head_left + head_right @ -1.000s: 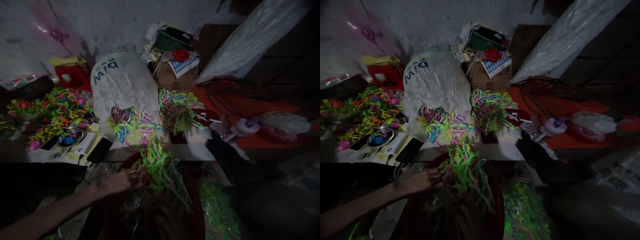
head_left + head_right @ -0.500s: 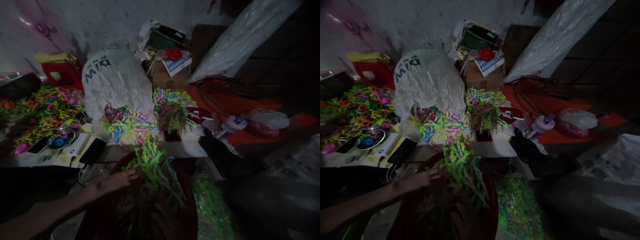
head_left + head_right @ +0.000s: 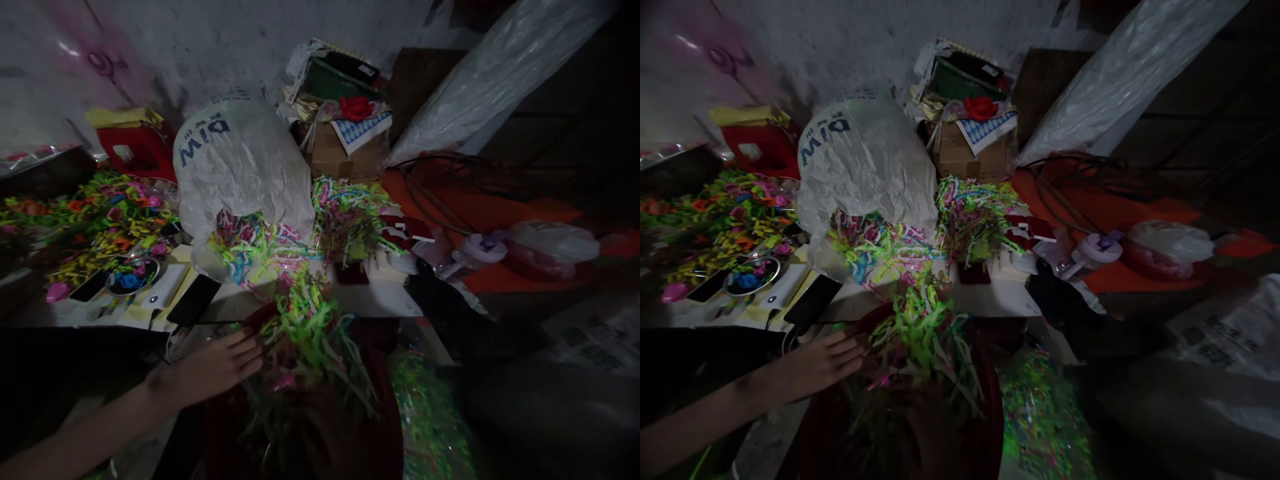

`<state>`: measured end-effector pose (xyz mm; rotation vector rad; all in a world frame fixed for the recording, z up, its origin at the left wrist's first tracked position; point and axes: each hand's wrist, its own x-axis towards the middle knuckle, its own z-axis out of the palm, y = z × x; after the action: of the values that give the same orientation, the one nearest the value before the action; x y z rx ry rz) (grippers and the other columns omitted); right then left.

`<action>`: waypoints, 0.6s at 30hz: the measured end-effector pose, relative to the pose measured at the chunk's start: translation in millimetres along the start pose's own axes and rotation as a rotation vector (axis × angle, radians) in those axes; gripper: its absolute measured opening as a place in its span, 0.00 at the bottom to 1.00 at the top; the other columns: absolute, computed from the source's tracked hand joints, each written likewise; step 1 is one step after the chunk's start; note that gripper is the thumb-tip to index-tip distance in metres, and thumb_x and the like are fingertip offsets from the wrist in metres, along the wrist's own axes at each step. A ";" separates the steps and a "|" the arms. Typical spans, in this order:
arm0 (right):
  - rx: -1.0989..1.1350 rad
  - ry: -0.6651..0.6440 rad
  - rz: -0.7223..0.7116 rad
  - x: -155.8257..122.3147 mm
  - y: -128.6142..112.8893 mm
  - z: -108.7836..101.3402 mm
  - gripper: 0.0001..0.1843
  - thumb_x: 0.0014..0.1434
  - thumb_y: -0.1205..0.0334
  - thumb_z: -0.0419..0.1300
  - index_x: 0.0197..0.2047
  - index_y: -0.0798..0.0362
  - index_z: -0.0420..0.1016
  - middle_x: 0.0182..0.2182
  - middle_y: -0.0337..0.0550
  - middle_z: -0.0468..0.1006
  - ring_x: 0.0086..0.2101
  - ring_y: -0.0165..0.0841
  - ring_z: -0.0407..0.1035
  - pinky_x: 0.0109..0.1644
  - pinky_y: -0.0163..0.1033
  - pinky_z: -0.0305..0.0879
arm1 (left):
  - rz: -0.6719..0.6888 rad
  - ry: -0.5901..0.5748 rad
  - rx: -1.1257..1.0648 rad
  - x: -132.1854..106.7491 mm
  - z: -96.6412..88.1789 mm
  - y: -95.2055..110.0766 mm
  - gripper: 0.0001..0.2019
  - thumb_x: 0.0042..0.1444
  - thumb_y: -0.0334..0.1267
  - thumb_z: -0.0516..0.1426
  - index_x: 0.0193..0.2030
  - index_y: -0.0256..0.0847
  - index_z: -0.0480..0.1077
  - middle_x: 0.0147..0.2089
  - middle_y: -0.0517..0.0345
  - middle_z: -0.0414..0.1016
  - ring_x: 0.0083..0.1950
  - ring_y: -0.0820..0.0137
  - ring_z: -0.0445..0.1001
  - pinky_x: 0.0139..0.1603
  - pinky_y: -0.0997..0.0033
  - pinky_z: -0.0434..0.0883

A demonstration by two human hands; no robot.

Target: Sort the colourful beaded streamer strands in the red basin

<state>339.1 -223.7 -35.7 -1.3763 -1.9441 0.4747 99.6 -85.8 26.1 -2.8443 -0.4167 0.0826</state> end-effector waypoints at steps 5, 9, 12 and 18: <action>0.083 0.001 0.049 24.7 -2.4 -1.6 0.18 0.62 0.56 0.54 0.53 0.56 0.65 0.50 0.49 0.68 0.46 0.37 0.67 0.48 0.49 0.65 | -0.055 -0.013 -0.107 5.2 -10.7 5.3 0.09 0.60 0.26 0.51 0.45 0.39 0.66 0.44 0.56 0.72 0.46 0.68 0.69 0.53 0.68 0.59; 0.155 -0.021 0.034 41.6 -8.2 -5.2 0.16 0.63 0.55 0.53 0.50 0.55 0.68 0.47 0.48 0.70 0.43 0.34 0.68 0.46 0.45 0.67 | -0.129 -0.075 -0.276 11.8 -14.9 10.5 0.11 0.57 0.23 0.51 0.45 0.38 0.66 0.44 0.53 0.72 0.45 0.66 0.70 0.47 0.69 0.64; 0.214 -0.029 0.021 42.9 -14.8 -11.2 0.13 0.63 0.55 0.51 0.45 0.52 0.70 0.39 0.44 0.74 0.36 0.29 0.70 0.40 0.38 0.69 | -0.196 -0.144 -0.404 11.6 -18.1 11.1 0.16 0.55 0.20 0.49 0.48 0.38 0.65 0.46 0.50 0.71 0.48 0.64 0.69 0.49 0.66 0.65; 0.336 0.073 0.075 39.7 -17.6 -28.4 0.10 0.61 0.53 0.53 0.36 0.47 0.72 0.32 0.39 0.74 0.35 0.29 0.72 0.39 0.31 0.68 | -0.478 -0.125 -0.732 1.9 -28.7 3.5 0.30 0.51 0.23 0.51 0.61 0.41 0.51 0.57 0.48 0.64 0.57 0.63 0.65 0.53 0.66 0.66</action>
<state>340.1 -196.3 8.3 -1.2323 -1.6681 0.7391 105.1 -95.7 52.8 -3.3269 -1.3879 0.0124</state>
